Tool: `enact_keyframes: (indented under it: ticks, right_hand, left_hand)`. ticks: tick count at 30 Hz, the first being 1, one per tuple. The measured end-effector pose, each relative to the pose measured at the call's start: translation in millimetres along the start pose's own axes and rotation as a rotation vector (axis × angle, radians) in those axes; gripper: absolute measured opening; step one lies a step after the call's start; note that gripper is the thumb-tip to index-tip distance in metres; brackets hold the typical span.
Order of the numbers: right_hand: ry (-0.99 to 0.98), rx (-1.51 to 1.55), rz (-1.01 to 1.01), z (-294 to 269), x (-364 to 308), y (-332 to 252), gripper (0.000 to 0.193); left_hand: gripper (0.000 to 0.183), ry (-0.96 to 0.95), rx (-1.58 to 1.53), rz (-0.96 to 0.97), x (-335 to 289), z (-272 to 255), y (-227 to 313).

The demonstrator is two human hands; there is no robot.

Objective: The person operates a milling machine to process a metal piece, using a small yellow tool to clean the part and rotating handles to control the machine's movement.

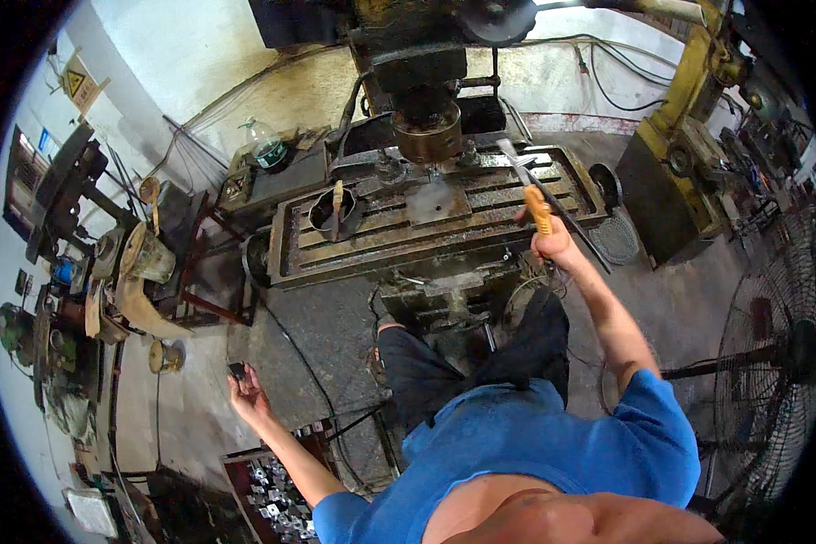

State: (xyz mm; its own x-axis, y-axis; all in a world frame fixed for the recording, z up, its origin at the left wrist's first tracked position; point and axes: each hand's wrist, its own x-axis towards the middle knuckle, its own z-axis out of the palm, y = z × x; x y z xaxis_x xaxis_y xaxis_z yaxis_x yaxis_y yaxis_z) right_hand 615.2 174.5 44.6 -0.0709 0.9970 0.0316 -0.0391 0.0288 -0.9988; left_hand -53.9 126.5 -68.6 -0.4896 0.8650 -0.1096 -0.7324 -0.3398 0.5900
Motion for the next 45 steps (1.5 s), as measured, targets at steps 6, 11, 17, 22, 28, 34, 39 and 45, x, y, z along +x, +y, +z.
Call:
enact_keyframes:
  ticks: [6,11,17,22,28,34,39,45]
  right_hand:
    - [0.003,-1.431,0.06,49.2,46.3,-13.2,0.029]
    - [0.17,-1.422,0.143,64.1,97.1,-13.8,0.031]
    - [0.003,-1.434,0.209,57.1,77.6,-25.6,0.036]
    - [0.074,-1.36,0.139,63.2,85.0,-38.1,0.034]
    - [0.097,-1.266,0.188,57.5,87.3,-38.0,0.034]
    - [-0.193,-1.261,0.19,50.1,53.1,-36.8,0.03]
    - [-0.312,-1.293,0.087,74.2,-19.9,-55.4,0.029]
    - [-0.215,-1.24,0.189,43.1,-26.7,-59.9,0.03]
  left_hand:
    - [0.029,0.036,0.036,-0.085,-3.2,7.6,-22.1]
    - [0.025,0.051,0.077,-0.077,-11.4,26.8,-15.3]
    - [0.022,0.128,0.154,-0.074,-26.3,40.6,-4.3]
    - [0.016,0.046,0.167,-0.129,-14.3,55.5,-29.9]
    - [0.016,-0.076,0.204,-0.232,-11.8,122.3,-90.1]
    - [0.02,-0.269,0.383,-0.407,-49.5,204.3,-168.2]
    - [0.019,-0.49,0.578,-0.508,-66.7,262.4,-253.5]
    - [0.02,-0.649,0.83,-0.356,-66.2,316.1,-309.6]
